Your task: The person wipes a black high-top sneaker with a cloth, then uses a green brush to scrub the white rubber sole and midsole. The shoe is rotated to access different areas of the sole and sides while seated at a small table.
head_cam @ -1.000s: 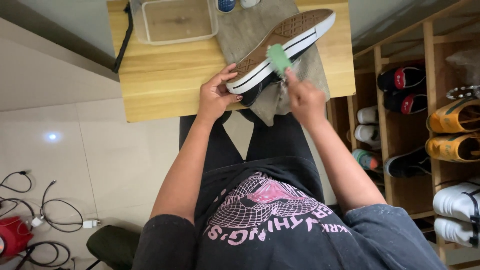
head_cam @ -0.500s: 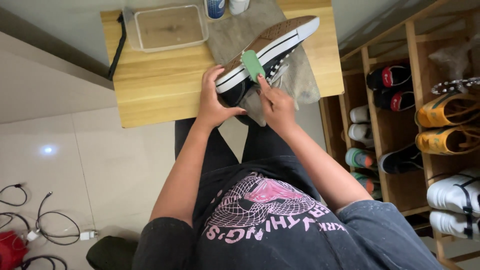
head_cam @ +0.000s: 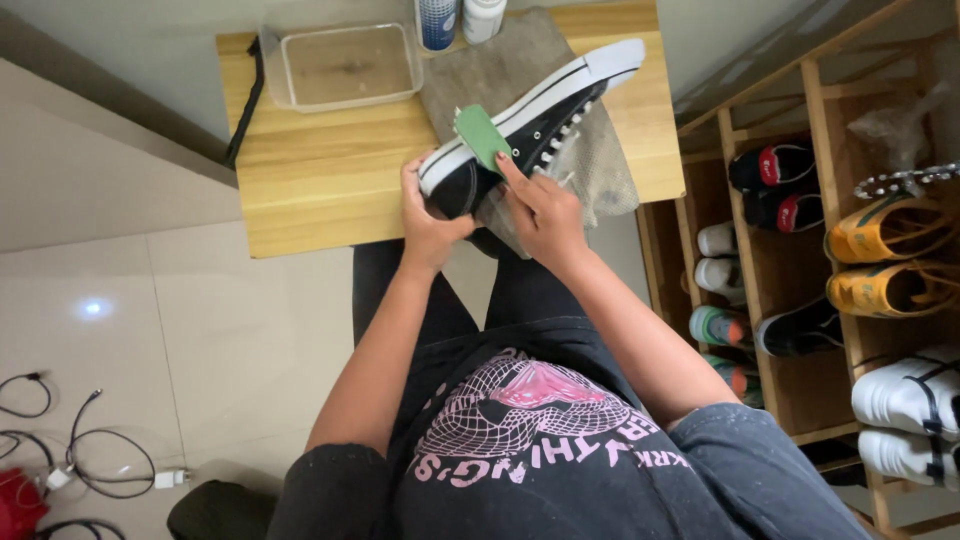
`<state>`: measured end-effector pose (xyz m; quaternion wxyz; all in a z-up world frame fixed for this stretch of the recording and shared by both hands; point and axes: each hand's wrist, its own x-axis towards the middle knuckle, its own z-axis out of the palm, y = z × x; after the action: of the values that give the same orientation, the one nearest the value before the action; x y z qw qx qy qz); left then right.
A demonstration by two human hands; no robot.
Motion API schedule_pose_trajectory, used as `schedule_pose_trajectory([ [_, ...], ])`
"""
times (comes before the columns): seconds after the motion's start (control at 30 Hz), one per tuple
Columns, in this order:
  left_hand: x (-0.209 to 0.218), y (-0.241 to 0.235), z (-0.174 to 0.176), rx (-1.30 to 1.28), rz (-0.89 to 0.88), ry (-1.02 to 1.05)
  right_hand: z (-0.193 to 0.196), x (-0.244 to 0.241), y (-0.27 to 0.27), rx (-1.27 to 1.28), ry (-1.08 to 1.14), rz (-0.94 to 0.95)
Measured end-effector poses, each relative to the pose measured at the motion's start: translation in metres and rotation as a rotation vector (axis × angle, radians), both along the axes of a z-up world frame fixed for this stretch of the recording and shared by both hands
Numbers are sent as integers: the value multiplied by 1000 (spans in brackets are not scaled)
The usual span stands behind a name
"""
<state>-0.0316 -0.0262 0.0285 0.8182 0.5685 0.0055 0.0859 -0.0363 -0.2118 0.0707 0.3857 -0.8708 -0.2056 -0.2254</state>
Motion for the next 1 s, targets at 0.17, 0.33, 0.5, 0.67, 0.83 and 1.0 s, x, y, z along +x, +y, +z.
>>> schedule_pose_trajectory([
  [0.17, -13, 5, 15, 353, -26, -131, 25, -5, -49, -388, -195, -194],
  [0.33, -6, 12, 12, 613, -66, -346, 20, -18, -64, -546, -234, -352],
  [0.5, -5, 15, 9, 646, -72, -390, -13, -9, -94, -586, -314, -416],
  [0.67, -6, 15, 9, 650, -66, -363, -55, -25, -84, -390, -233, -342],
  [0.83, -12, 12, 16, 660, -60, -328, -35, -11, -94, -465, -321, -373],
  [1.0, -18, 3, 15, 615, -20, -244, -42, -16, -72, -430, -179, -236],
])
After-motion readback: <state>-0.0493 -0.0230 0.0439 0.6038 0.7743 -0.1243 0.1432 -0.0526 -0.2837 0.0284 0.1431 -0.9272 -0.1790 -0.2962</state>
